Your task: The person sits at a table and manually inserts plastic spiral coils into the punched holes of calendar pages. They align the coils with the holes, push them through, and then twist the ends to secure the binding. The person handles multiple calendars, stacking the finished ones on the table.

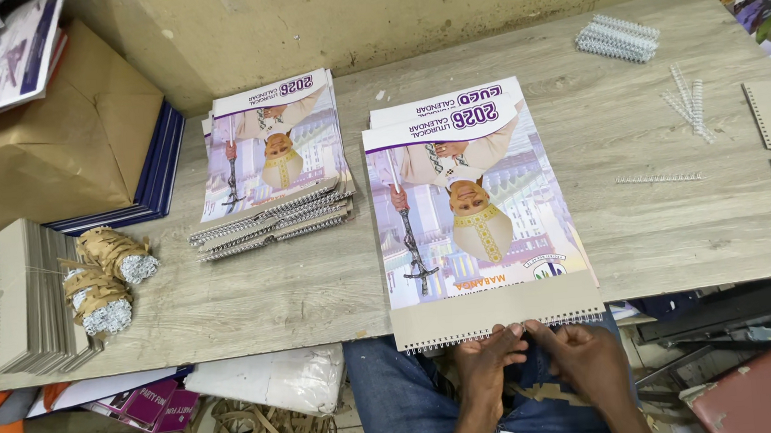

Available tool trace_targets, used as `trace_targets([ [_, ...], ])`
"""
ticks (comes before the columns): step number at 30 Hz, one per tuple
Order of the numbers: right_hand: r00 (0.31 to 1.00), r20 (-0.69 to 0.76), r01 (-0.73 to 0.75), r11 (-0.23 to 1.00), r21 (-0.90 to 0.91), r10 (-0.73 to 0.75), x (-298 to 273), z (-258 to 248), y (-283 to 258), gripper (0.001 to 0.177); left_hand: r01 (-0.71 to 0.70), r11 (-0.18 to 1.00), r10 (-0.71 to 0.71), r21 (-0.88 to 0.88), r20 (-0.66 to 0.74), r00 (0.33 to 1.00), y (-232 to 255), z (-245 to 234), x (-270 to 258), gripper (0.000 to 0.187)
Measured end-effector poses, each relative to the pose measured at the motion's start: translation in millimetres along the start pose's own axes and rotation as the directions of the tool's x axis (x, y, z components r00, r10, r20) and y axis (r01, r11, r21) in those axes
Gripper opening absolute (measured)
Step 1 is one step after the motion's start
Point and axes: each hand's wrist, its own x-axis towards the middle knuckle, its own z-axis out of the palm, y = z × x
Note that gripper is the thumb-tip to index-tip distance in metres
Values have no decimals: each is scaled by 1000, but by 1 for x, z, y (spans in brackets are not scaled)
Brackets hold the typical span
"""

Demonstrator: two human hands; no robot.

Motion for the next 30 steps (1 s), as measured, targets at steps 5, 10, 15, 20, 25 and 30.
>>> trace_targets([
  [5, 981, 164, -94, 480, 872, -105, 44, 50, 60, 23, 13, 985, -3, 170, -59, 998, 10, 6, -8, 30],
  [10, 981, 121, -46, 425, 904, -151, 56, 33, 68, 23, 21, 982, -12, 185, -52, 999, 12, 7, -5, 27],
  [15, 991, 22, 43, 470, 882, -132, 73, 24, 87, 25, 22, 975, -9, 219, -62, 998, 22, 8, -14, 25],
  [20, 995, 64, -21, 477, 879, -74, 81, 21, 96, 26, 13, 971, 8, 241, -88, 996, 15, 3, -11, 35],
  [25, 973, 146, -45, 473, 880, -181, 83, 27, 99, 32, -15, 965, 29, 263, -48, 998, 12, 4, -7, 28],
  [30, 967, 206, -29, 740, 672, -149, 15, -7, 39, 56, 5, 993, 8, 119, -113, 994, 34, -16, -44, 55],
])
